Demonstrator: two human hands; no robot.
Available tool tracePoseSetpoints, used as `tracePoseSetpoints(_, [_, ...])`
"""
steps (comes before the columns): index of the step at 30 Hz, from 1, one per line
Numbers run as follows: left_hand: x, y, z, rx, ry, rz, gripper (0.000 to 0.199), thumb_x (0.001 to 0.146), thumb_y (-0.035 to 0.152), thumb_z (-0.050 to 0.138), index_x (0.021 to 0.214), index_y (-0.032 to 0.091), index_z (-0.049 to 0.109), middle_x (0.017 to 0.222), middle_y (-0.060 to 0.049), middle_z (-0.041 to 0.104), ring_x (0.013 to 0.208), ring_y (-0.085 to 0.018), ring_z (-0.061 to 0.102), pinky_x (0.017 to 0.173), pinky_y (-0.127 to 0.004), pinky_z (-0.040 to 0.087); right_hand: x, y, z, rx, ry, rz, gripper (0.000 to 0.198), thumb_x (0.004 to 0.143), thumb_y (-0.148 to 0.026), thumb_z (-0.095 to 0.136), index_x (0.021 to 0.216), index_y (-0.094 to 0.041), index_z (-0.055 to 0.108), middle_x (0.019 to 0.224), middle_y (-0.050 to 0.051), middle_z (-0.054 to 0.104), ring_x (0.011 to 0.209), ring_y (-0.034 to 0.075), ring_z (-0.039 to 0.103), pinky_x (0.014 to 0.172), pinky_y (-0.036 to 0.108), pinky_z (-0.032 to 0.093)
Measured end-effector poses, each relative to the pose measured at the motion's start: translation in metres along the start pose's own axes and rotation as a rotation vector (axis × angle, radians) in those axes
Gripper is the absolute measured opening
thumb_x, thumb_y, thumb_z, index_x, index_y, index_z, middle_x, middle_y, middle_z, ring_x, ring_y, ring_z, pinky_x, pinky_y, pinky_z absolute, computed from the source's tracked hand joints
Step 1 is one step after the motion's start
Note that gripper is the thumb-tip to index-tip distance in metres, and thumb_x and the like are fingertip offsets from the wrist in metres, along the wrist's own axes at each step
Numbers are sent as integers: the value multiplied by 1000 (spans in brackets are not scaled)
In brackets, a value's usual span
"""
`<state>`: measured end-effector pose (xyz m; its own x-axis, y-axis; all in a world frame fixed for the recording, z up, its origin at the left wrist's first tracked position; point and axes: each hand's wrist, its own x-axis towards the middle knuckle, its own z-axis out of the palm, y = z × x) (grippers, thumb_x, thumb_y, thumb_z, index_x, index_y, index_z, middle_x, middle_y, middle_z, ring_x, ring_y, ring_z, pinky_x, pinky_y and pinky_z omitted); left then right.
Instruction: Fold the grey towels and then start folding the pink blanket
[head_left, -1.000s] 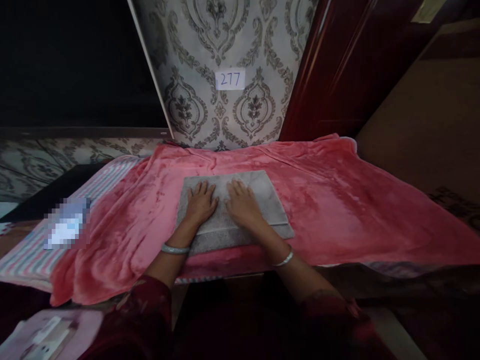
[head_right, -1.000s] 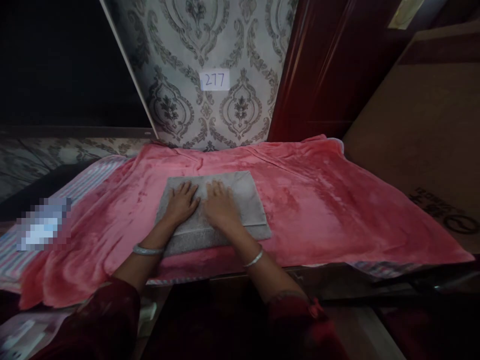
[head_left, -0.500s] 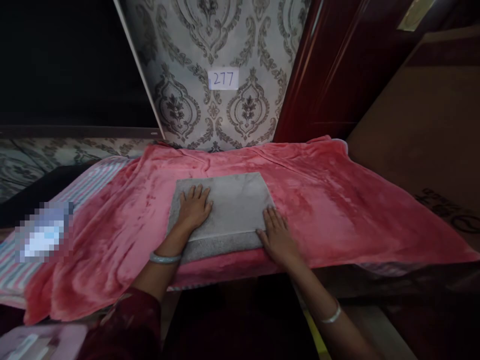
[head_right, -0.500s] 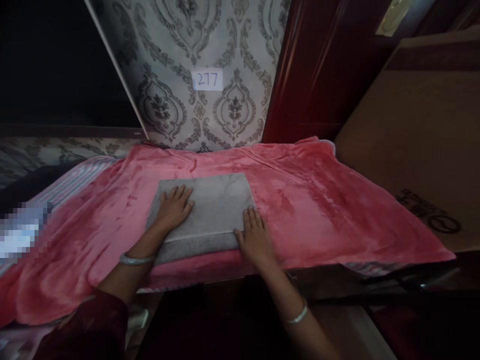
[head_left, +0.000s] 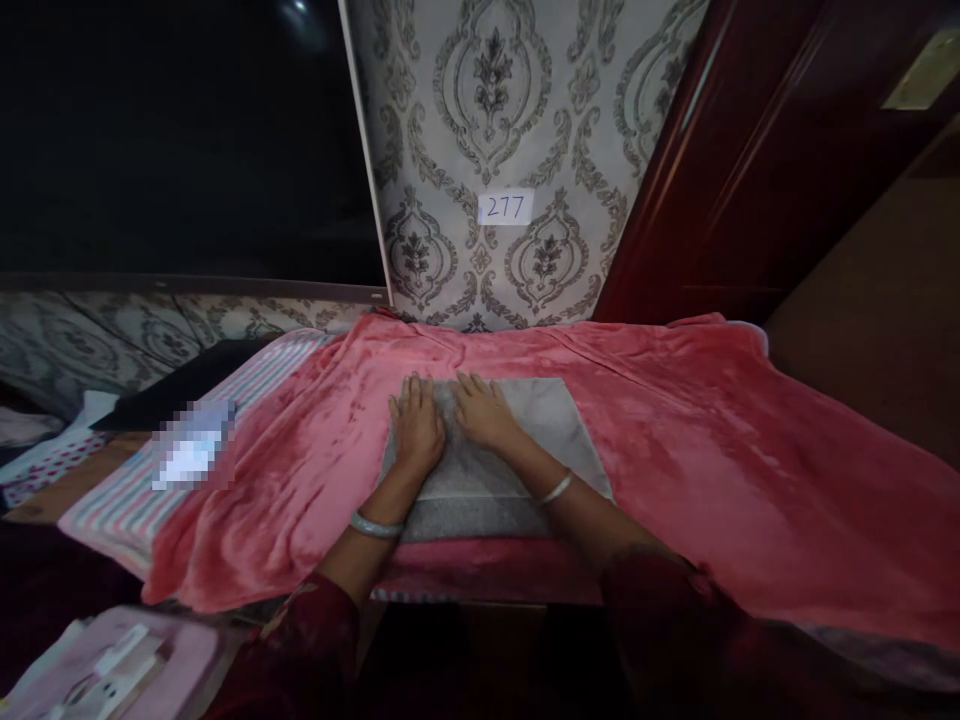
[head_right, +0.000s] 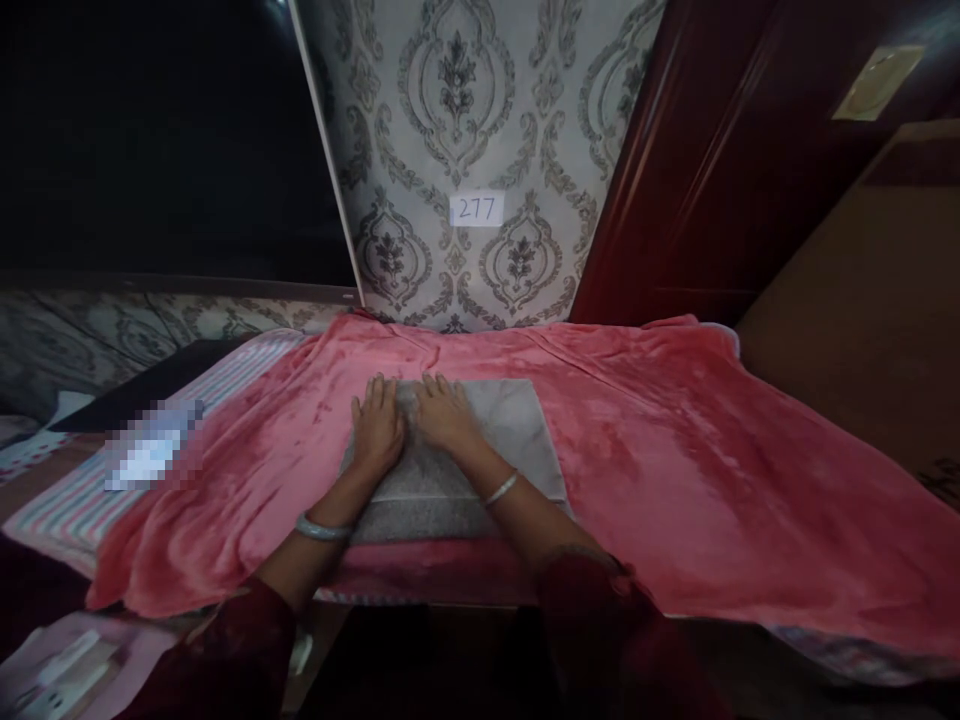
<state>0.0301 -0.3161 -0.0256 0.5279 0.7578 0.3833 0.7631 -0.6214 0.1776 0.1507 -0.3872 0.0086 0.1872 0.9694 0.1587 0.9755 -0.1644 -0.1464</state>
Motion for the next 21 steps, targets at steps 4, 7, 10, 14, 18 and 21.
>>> tracePoseSetpoints(4, [1, 1, 5, 80, -202, 64, 56, 101, 30, 32, 153, 15, 45, 161, -18, 42, 151, -34, 34, 120, -64, 28, 24, 2, 27, 26, -64, 26, 55, 105, -34, 29, 158, -23, 39, 167, 7, 30, 155, 28, 23, 123, 56, 20])
tracePoseSetpoints(7, [2, 2, 6, 125, -225, 74, 56, 102, 33, 30, 153, 17, 46, 162, -17, 41, 151, -35, 33, 119, -65, 28, 18, 17, 36, 41, -46, 75, 58, 106, -46, 30, 159, -25, 38, 168, 6, 29, 155, 28, 23, 123, 54, 19])
tracePoseSetpoints(10, [2, 2, 6, 135, -228, 77, 57, 101, 32, 30, 154, 16, 44, 162, -17, 39, 152, -35, 31, 119, -65, 29, 3, 43, 34, 12, -35, 195, 63, 105, -52, 31, 160, -22, 37, 168, 9, 28, 155, 30, 22, 123, 53, 17])
tracePoseSetpoints(14, [2, 1, 7, 133, -217, 86, 57, 101, 31, 31, 154, 16, 44, 162, -17, 40, 151, -35, 32, 118, -66, 30, -36, 90, 28, -51, -47, 390, 67, 104, -54, 29, 161, -19, 32, 170, 12, 21, 157, 30, 16, 123, 54, 18])
tracePoseSetpoints(18, [1, 0, 9, 96, -201, 92, 57, 100, 32, 31, 153, 15, 46, 161, -18, 41, 151, -36, 33, 117, -67, 31, -85, 125, 35, -25, -4, 512, 70, 104, -51, 26, 163, -12, 26, 168, 18, 22, 155, 28, 23, 120, 53, 27])
tracePoseSetpoints(21, [2, 3, 7, 63, -204, 91, 57, 100, 32, 33, 152, 14, 46, 161, -19, 41, 151, -36, 33, 118, -66, 29, -112, 137, 40, 19, 12, 548, 70, 103, -49, 28, 162, -10, 28, 166, 20, 28, 153, 30, 28, 119, 54, 28])
